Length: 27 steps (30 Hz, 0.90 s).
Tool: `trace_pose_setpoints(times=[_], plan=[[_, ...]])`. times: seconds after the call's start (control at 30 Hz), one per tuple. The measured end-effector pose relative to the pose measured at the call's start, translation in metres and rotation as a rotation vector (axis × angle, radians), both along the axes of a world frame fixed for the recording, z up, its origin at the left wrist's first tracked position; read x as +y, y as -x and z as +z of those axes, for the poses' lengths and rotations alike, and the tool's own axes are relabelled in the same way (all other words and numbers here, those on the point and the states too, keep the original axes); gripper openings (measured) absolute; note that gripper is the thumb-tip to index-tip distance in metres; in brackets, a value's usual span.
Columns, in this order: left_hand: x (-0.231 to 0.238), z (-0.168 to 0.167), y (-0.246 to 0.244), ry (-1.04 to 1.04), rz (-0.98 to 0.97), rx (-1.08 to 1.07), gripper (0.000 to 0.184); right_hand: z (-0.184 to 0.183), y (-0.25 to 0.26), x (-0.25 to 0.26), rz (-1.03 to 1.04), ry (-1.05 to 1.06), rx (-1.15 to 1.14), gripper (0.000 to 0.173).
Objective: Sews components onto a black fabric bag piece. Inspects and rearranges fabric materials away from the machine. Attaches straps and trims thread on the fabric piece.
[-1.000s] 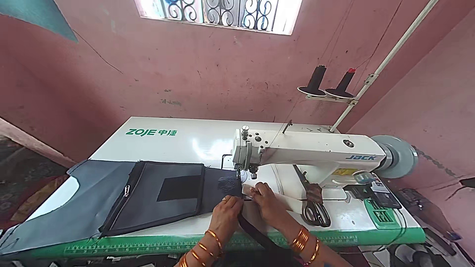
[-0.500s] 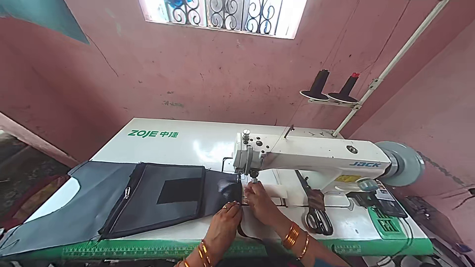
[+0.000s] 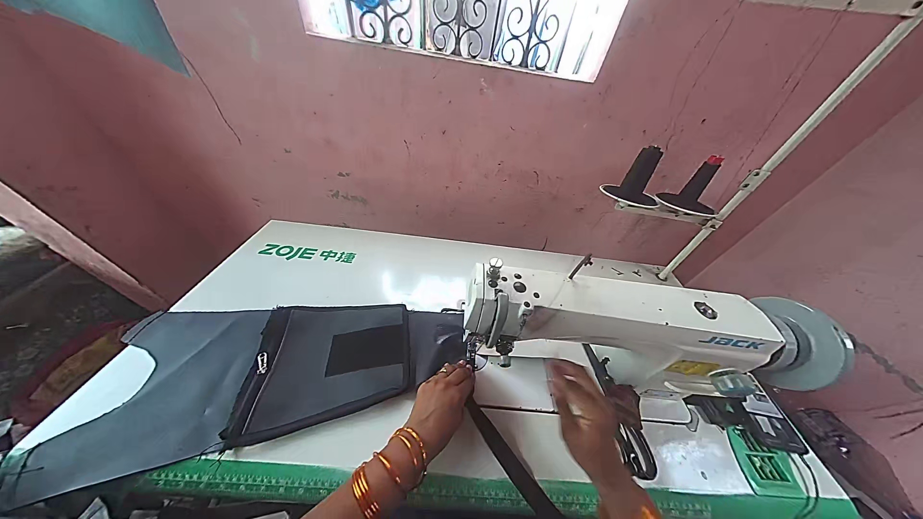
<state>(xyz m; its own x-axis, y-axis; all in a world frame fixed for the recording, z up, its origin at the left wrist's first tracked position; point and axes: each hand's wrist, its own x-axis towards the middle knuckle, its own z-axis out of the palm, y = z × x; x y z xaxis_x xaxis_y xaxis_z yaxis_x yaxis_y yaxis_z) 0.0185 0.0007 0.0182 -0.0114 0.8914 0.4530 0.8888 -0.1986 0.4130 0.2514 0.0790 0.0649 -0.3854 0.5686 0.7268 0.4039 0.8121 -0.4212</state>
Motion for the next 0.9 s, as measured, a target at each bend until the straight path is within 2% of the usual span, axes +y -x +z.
trace_pose_setpoints(times=[0.07,0.13,0.2,0.37,0.47,0.63,0.77,0.9], plan=[[0.001,-0.004,0.001,-0.057,0.001,0.021,0.025,0.011,-0.048,0.000,-0.366,-0.162,-0.097,0.027],[0.001,-0.005,0.001,-0.074,0.002,0.039,0.026,0.018,-0.084,0.005,-0.638,-0.081,-0.283,0.037],[0.002,-0.005,0.001,-0.083,0.002,0.046,0.025,0.016,-0.100,0.010,-0.774,0.022,-0.397,0.039],[0.002,-0.002,0.001,-0.057,0.010,0.042,0.026,-0.008,-0.105,0.001,-0.697,0.327,-0.512,0.034],[-0.006,-0.005,-0.002,-0.080,0.008,0.048,0.024,-0.018,-0.113,0.006,-0.649,0.313,-0.473,0.033],[-0.041,-0.015,-0.017,-0.175,0.009,0.080,0.024,-0.010,-0.112,0.004,-0.652,0.321,-0.447,0.034],[-0.059,-0.020,-0.021,-0.201,0.003,0.076,0.027,0.014,-0.116,0.001,-0.650,0.108,-0.394,0.035],[-0.049,-0.018,-0.014,-0.196,-0.008,0.045,0.025,0.067,-0.121,0.009,-0.563,-0.123,-0.199,0.032]])
